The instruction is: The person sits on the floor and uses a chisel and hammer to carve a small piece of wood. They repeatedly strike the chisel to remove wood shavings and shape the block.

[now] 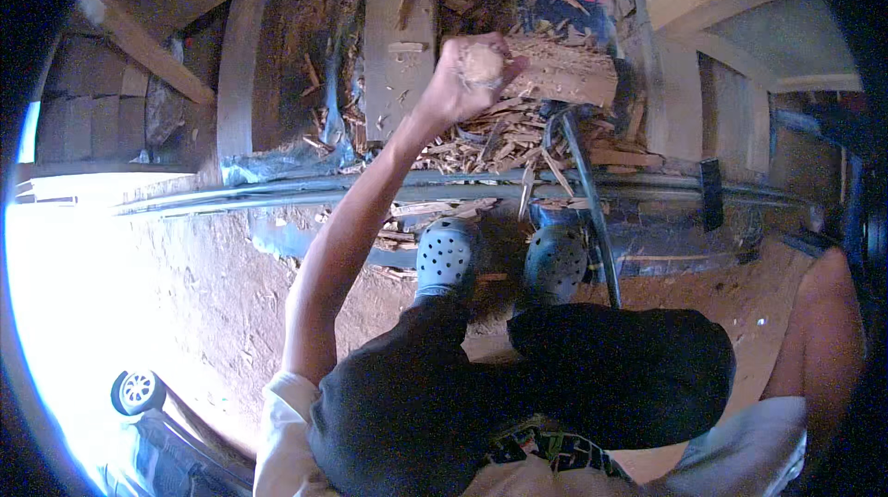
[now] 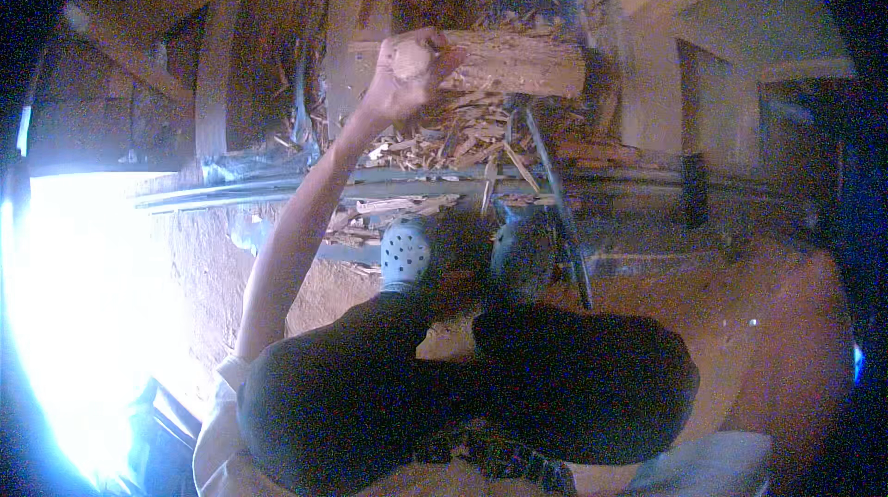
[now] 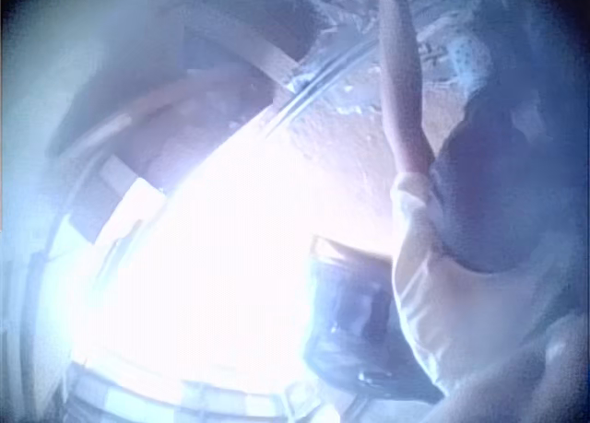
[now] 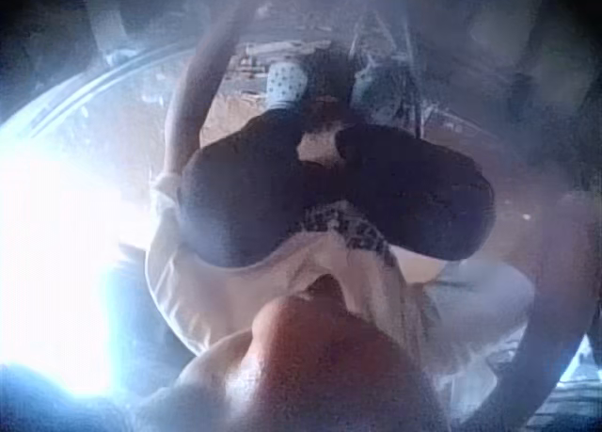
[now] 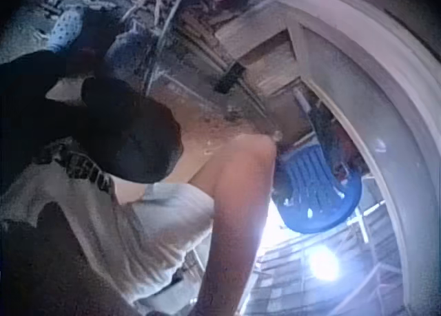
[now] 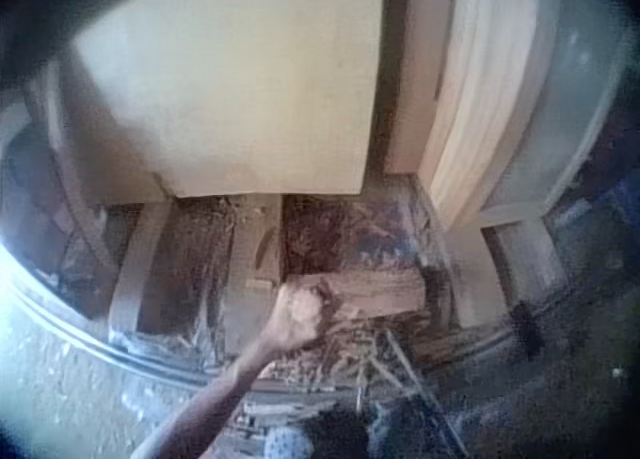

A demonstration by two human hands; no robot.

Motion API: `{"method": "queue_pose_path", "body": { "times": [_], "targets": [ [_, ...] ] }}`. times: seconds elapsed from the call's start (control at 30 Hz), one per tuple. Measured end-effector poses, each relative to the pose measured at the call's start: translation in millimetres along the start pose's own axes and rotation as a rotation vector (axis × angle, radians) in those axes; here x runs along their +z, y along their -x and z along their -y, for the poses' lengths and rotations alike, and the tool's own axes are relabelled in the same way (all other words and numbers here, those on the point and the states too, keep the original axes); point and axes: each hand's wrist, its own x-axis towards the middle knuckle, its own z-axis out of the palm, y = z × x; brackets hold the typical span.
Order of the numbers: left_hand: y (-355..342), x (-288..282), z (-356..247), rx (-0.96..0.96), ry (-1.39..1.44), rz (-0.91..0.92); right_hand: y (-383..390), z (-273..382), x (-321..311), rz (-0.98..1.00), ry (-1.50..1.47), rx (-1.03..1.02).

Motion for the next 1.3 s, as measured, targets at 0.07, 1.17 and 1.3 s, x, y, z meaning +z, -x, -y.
{"method": "queue_pose_path", "body": {
  "times": [0.07,1.17,1.3],
  "targets": [
    [-7,-3,-13,0.313,-0.275,-0.069,8,0,6,0.005,0.015,0.021],
    [-50,-12,-39,0.399,-0.110,-0.092,-68,103,-57,-0.130,-0.132,-0.081],
    [-67,-19,-37,0.111,0.047,0.049,-6,-2,50,-0.071,0.324,-0.043]
  ]
}}
